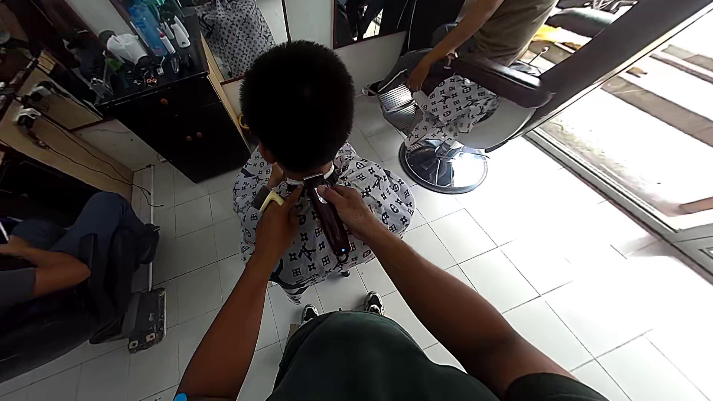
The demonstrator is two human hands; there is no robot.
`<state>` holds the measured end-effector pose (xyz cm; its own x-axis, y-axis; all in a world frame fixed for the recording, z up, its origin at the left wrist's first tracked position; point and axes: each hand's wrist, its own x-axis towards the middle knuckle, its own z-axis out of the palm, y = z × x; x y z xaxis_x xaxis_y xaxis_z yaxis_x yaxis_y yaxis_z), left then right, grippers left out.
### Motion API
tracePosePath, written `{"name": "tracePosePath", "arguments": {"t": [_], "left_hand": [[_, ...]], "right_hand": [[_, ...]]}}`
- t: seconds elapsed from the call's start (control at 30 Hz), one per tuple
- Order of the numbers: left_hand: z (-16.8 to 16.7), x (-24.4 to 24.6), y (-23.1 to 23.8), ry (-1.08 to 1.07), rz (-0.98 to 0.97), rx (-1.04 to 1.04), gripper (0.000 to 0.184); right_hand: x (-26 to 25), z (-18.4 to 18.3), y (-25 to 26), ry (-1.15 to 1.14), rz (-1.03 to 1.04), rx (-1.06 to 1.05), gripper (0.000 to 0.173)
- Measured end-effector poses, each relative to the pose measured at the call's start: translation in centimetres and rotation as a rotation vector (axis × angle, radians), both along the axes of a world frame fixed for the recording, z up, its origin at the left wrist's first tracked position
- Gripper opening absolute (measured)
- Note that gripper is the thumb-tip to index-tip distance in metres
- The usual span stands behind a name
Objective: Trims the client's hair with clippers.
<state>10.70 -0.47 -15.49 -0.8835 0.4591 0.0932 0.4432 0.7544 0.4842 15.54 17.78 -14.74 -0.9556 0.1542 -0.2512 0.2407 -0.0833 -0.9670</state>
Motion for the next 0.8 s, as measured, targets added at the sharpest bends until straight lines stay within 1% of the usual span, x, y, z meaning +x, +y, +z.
{"name": "tracePosePath", "arguments": {"t": [0.07,0.13,0.23,0.37,0.47,0.57,0.7,0.8], "left_hand": [[0.2,0.1,0.1,-0.003,0.008,-0.008,0.055],[0.3,0.3,0.2,0.000,0.017,-0.016,0.054],[0.4,0.6,0.5,0.049,0.003,-0.028,0.057],[0.2,0.7,0.8,0.043,0.003,-0.049,0.061],[0.5,0.7,1.1,-0.005,0.029,-0.063,0.062],[0.7,0.8,1.3,-0.038,0.046,-0.085,0.063],[0.5,0.9,1.3,-0.009,0.045,-0.071,0.063],[0.7,0.8,1.3,-0.026,0.056,-0.080,0.063]], "right_hand": [[0.0,-0.2,0.0,0.023,0.016,-0.031,0.044],[0.7,-0.3,0.3,0.051,0.079,-0.081,0.043],[2.1,-0.2,1.3,0.019,0.149,-0.088,0.034],[1.3,0.4,1.9,-0.043,0.119,0.033,0.045],[0.5,1.1,2.4,-0.042,0.113,-0.004,0.042],[0.1,1.2,2.7,-0.066,0.117,-0.034,0.044],[0.0,0.6,2.4,-0.011,0.105,-0.068,0.044],[-0.2,0.9,2.5,-0.025,0.123,-0.062,0.043]]}}
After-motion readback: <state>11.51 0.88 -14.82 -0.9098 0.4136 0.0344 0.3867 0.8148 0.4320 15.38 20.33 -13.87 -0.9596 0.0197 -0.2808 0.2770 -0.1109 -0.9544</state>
